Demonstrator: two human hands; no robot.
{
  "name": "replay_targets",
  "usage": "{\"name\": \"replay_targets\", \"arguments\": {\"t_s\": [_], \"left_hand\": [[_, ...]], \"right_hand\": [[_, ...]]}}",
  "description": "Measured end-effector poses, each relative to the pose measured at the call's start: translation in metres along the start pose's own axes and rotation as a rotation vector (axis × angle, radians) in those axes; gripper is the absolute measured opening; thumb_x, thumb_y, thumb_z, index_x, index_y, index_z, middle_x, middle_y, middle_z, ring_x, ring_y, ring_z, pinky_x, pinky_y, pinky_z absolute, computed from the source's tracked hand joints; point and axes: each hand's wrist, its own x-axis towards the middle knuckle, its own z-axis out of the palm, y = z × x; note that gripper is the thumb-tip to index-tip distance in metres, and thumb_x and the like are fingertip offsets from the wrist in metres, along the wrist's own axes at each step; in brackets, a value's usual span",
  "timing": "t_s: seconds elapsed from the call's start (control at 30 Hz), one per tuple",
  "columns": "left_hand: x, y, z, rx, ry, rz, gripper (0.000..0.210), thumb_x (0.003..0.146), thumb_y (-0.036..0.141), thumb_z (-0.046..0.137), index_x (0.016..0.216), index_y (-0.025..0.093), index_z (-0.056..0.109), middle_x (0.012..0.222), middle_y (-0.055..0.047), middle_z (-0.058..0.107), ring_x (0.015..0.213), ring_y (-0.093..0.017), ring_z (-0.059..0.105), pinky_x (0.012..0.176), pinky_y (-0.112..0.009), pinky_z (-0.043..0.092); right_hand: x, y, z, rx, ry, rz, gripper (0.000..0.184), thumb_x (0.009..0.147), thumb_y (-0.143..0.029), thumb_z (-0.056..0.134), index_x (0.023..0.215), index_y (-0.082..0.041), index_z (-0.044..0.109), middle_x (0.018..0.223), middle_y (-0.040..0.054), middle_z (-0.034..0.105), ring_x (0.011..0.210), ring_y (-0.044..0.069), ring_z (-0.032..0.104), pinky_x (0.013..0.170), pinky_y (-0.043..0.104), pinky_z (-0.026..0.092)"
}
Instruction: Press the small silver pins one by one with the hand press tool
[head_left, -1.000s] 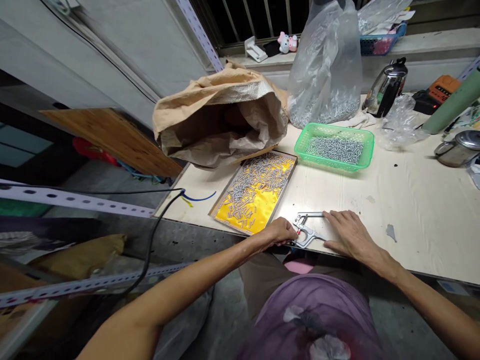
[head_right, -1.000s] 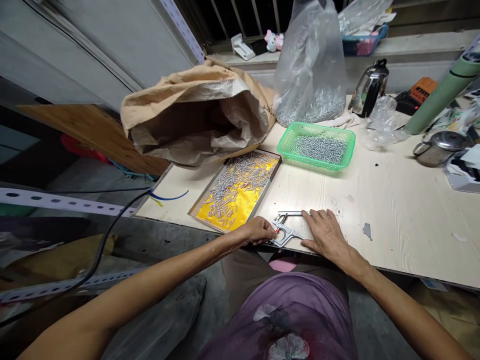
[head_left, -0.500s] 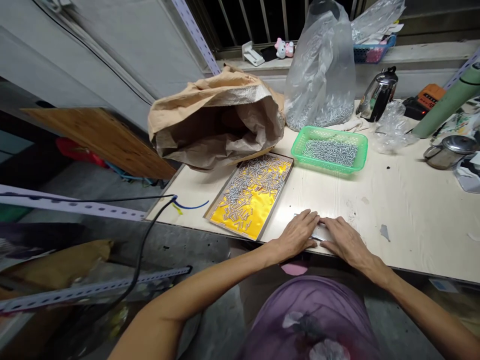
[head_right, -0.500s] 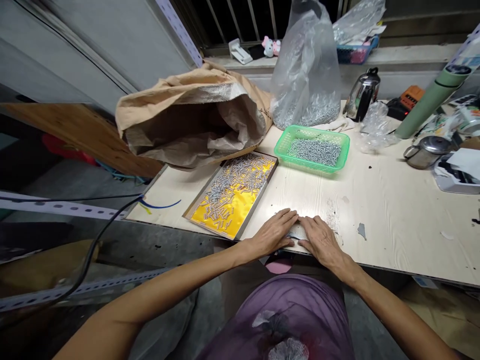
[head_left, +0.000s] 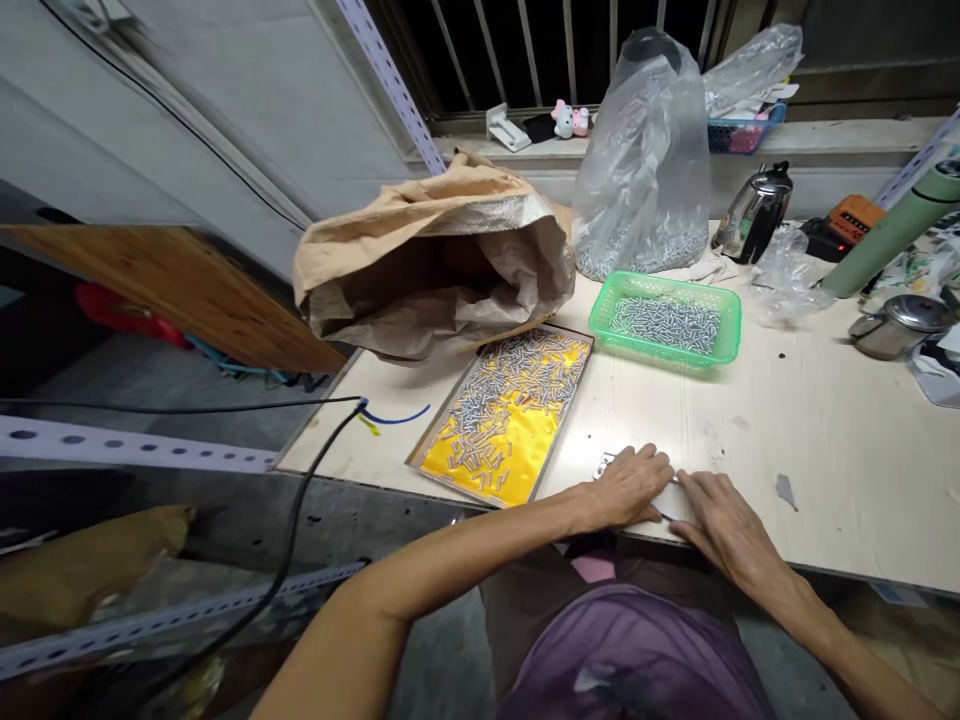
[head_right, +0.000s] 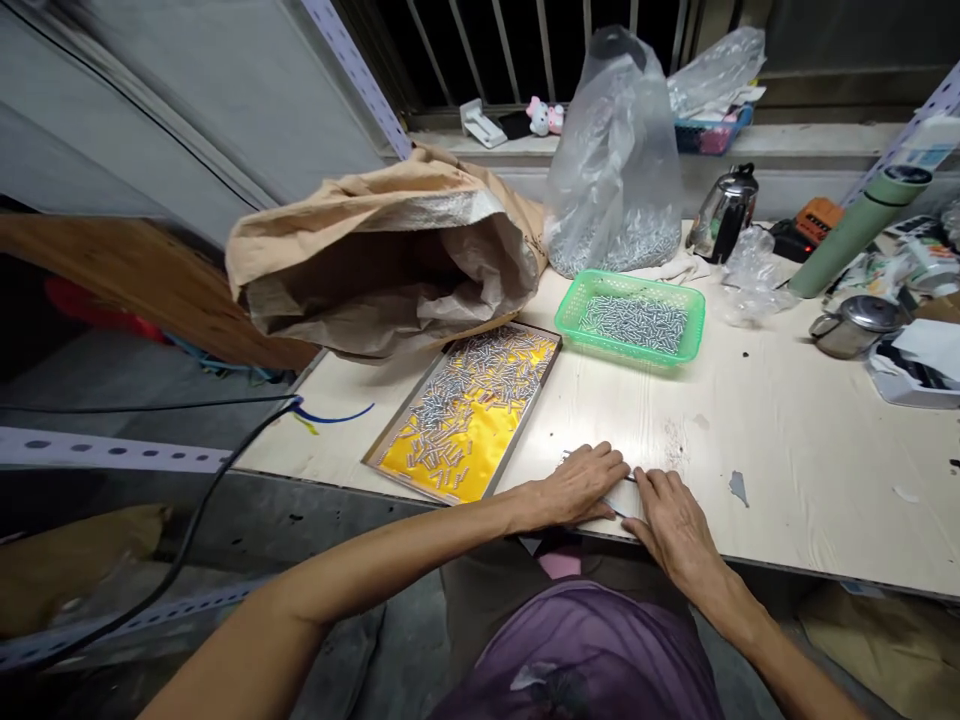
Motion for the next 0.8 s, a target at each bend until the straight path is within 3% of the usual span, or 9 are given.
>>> {"name": "replay_targets", "arguments": {"t_s": [0.23,0.43,0.5,0.6,0.7,0.8], "left_hand": [[0.006,-0.005,0.017,-0.032,0.079,0.083,0.011,0.089,0.023,0.053,0.095,0.016,0.06,0.093,-0.007,0.062,0.095,-0.022,0.054,0.067,-0.029,0.041],[0.005,-0.003,0.017,-0.012,0.054,0.126,0.016,0.085,0.011,0.047,0.096,0.016,0.058,0.091,-0.006,0.062,0.093,-0.022,0.054,0.068,-0.032,0.043],[0.001,-0.002,0.016,0.01,0.064,0.117,0.019,0.083,0.011,0.049,0.099,0.015,0.057,0.094,-0.008,0.061,0.095,-0.022,0.053,0.07,-0.032,0.045],[-0.008,0.0,0.02,0.064,0.113,0.078,0.028,0.08,0.012,0.052,0.107,0.011,0.054,0.105,-0.013,0.059,0.101,-0.023,0.053,0.077,-0.033,0.046],[-0.018,0.005,0.033,0.097,0.261,0.018,0.042,0.081,0.014,0.052,0.122,0.008,0.046,0.126,-0.017,0.051,0.119,-0.027,0.046,0.091,-0.037,0.043],[-0.024,0.015,0.05,0.053,0.404,0.001,0.036,0.087,0.014,0.046,0.123,0.011,0.047,0.132,-0.015,0.049,0.128,-0.025,0.041,0.101,-0.037,0.038]], "right_hand": [[0.007,-0.013,0.001,-0.017,0.093,0.016,0.02,0.096,-0.025,0.037,0.092,-0.019,0.055,0.072,0.0031,0.055,0.066,0.018,0.054,0.061,0.03,0.042],[0.009,-0.017,0.008,-0.066,0.158,0.02,0.027,0.097,-0.024,0.033,0.079,-0.021,0.053,0.066,0.0017,0.053,0.061,0.016,0.051,0.059,0.029,0.041],[0.006,-0.016,0.01,-0.098,0.173,0.021,0.025,0.097,-0.029,0.034,0.086,-0.021,0.056,0.07,0.003,0.056,0.063,0.016,0.054,0.06,0.029,0.044],[0.002,-0.016,0.012,-0.136,0.194,0.021,0.031,0.096,-0.036,0.037,0.115,-0.018,0.053,0.093,0.0095,0.062,0.084,0.021,0.06,0.072,0.032,0.049],[-0.003,-0.012,0.014,-0.171,0.198,0.03,0.045,0.094,-0.042,0.038,0.131,-0.016,0.044,0.121,0.0158,0.056,0.11,0.026,0.055,0.086,0.039,0.049],[-0.002,-0.004,0.015,-0.175,0.151,0.014,0.045,0.095,-0.04,0.035,0.134,-0.019,0.043,0.127,0.015,0.053,0.119,0.028,0.05,0.092,0.043,0.047]]}}
